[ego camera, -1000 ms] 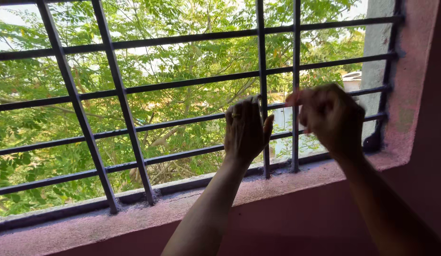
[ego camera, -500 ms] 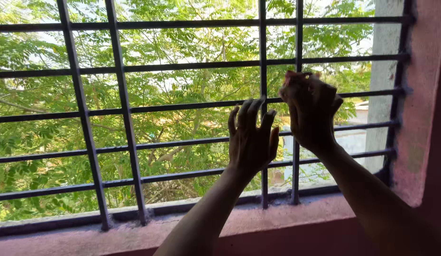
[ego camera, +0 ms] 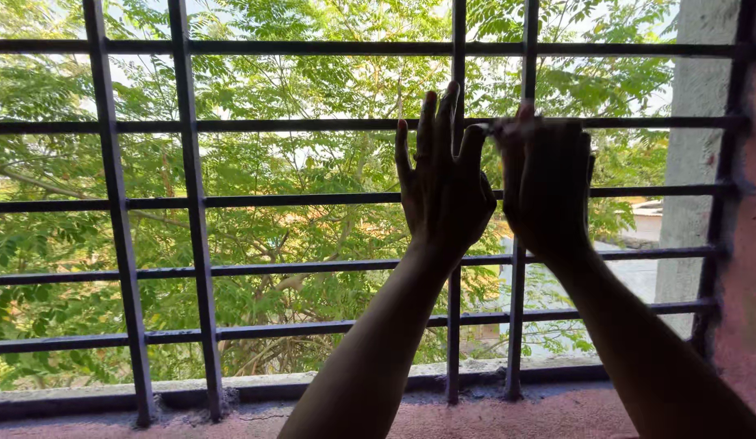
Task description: The person rinses a cloth in a bucket of water and wipes the metal bars of a window grill by hand, moving along the horizontal and vertical bars to clean the surfaces.
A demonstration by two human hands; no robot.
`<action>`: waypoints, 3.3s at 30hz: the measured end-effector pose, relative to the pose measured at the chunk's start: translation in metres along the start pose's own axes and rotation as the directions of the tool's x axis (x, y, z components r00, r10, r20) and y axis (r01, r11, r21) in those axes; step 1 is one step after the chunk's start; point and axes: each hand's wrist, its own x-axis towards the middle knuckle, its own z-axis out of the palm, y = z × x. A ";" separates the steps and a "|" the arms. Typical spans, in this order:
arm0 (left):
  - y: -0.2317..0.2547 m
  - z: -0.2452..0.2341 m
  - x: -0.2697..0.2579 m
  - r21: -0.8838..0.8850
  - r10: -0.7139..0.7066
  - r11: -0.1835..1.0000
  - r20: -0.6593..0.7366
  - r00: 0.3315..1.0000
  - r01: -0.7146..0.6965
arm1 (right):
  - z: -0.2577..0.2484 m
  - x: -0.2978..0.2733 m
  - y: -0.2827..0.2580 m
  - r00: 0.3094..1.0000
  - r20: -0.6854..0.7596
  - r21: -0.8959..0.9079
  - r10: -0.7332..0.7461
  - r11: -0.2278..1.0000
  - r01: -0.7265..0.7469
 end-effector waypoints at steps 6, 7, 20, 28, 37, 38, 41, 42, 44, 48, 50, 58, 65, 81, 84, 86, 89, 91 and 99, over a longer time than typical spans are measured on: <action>0.001 -0.001 0.002 -0.035 -0.019 0.999 0.061 0.998 0.022 | -0.004 -0.006 -0.004 1.000 -0.017 0.029 0.022 0.999 -0.022; 0.000 -0.003 0.003 0.005 -0.021 1.000 0.090 0.996 0.021 | 0.008 0.006 0.006 0.999 -0.024 0.021 0.036 0.999 -0.036; -0.010 -0.001 -0.005 -0.041 -0.030 0.999 0.077 0.997 0.034 | 0.001 -0.011 -0.020 0.995 -0.052 -0.048 0.081 0.995 -0.083; -0.006 0.003 -0.006 -0.050 -0.055 0.997 0.160 0.986 0.064 | 0.066 0.047 0.066 0.959 -0.203 0.298 0.196 0.946 -0.130; -0.001 -0.004 -0.005 0.020 0.045 0.999 0.161 0.986 -0.049 | 0.024 0.008 0.026 0.982 0.002 -0.056 0.190 0.980 -0.189; 0.000 -0.006 -0.004 -0.020 0.081 0.997 0.197 0.977 -0.079 | 0.012 -0.002 0.015 0.983 0.013 -0.034 0.184 0.982 -0.184; 0.007 -0.006 -0.010 -0.065 0.184 0.983 0.276 0.943 -0.173 | -0.018 -0.037 -0.018 0.967 0.085 -0.035 0.240 0.971 -0.238; 0.010 -0.007 -0.015 -0.023 0.215 0.976 0.283 0.935 -0.218 | -0.029 -0.048 -0.029 0.972 0.091 -0.040 0.219 0.976 -0.216; 0.013 -0.005 -0.019 0.030 0.241 0.965 0.278 0.930 -0.259 | -0.039 -0.051 -0.030 0.975 0.102 -0.027 0.196 0.981 -0.194; 0.012 0.000 -0.025 -0.129 0.230 0.969 0.142 0.963 -0.213 | -0.012 -0.022 0.011 0.956 0.078 0.034 0.282 0.958 -0.285; 0.011 0.002 -0.025 -0.210 0.196 0.963 0.110 0.974 -0.170 | 0.003 -0.007 0.025 0.937 0.072 0.077 0.343 0.934 -0.348; 0.011 -0.002 -0.030 -0.283 0.103 0.956 0.067 0.992 -0.080 | -0.032 -0.044 -0.033 0.992 -0.024 -0.123 0.124 0.984 -0.126; 0.011 0.010 -0.032 -0.310 0.102 0.944 -0.052 0.993 -0.113 | 0.002 -0.003 0.024 0.904 0.188 0.017 0.385 0.919 -0.395; 0.012 0.003 -0.042 -0.212 0.043 0.976 -0.035 0.998 -0.050 | -0.066 -0.063 -0.067 0.770 0.385 -0.008 0.509 0.836 -0.548; 0.011 0.001 -0.040 -0.228 0.053 0.972 -0.048 0.997 -0.062 | -0.086 -0.068 -0.077 0.881 0.330 0.177 0.340 0.894 -0.412; 0.011 0.001 -0.040 -0.236 0.050 0.970 -0.046 0.998 -0.059 | -0.087 -0.067 -0.084 0.983 0.109 0.139 0.147 0.977 -0.162; 0.011 0.005 -0.041 -0.251 0.045 0.966 -0.053 0.998 -0.057 | -0.061 -0.062 -0.069 0.990 0.012 -0.008 0.139 0.990 -0.139; 0.009 0.007 -0.041 -0.269 0.059 0.960 -0.079 0.995 -0.078 | -0.031 -0.055 -0.058 0.956 0.084 0.154 0.281 0.944 -0.291; -0.002 0.005 -0.053 -0.192 0.050 0.980 -0.037 0.998 -0.056 | -0.045 -0.085 -0.086 0.970 0.106 0.065 0.220 0.972 -0.227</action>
